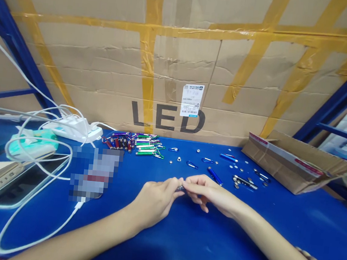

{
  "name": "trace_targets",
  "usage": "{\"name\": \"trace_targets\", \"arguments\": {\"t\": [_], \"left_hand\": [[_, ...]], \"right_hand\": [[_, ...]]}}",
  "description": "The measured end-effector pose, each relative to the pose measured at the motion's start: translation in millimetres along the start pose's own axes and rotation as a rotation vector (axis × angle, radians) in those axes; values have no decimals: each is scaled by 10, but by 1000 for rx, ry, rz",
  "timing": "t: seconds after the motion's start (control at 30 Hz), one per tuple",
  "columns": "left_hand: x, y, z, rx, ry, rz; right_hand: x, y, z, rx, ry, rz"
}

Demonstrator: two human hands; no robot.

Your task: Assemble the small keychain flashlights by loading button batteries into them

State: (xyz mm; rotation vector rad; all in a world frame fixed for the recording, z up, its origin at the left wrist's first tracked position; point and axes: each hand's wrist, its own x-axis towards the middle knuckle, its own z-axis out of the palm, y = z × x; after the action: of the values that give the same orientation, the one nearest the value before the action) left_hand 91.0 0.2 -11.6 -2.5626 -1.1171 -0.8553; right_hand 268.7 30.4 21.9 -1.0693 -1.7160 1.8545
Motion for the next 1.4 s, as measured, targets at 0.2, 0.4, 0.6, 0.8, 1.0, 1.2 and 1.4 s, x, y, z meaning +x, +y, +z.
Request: {"name": "trace_targets", "arguments": {"t": [0.2,0.4,0.6,0.8,1.0,1.2,1.4], "left_hand": [[29,26,-43,-100,-194,-244],[90,30,-107,-230,-288,-422],[98,36,-115,-294,-274,-475],[98,55,-114,-332,-259,-504],[112,19,-100,-370,-255,-531],[124,-56,-68,-384,-289,-593],[105,-31,-41,-445,-285,-546]], "right_hand": [[14,21,24,-67,8,-10],[43,39,20,-225,163,-163],[61,31,-90,-579,458,-364],[56,29,-218,-701,512,-541],[80,66,-212,-756,322,-624],[204,195,-347,-851,514,-490],[193,158,-441,-827,501,-416]]}}
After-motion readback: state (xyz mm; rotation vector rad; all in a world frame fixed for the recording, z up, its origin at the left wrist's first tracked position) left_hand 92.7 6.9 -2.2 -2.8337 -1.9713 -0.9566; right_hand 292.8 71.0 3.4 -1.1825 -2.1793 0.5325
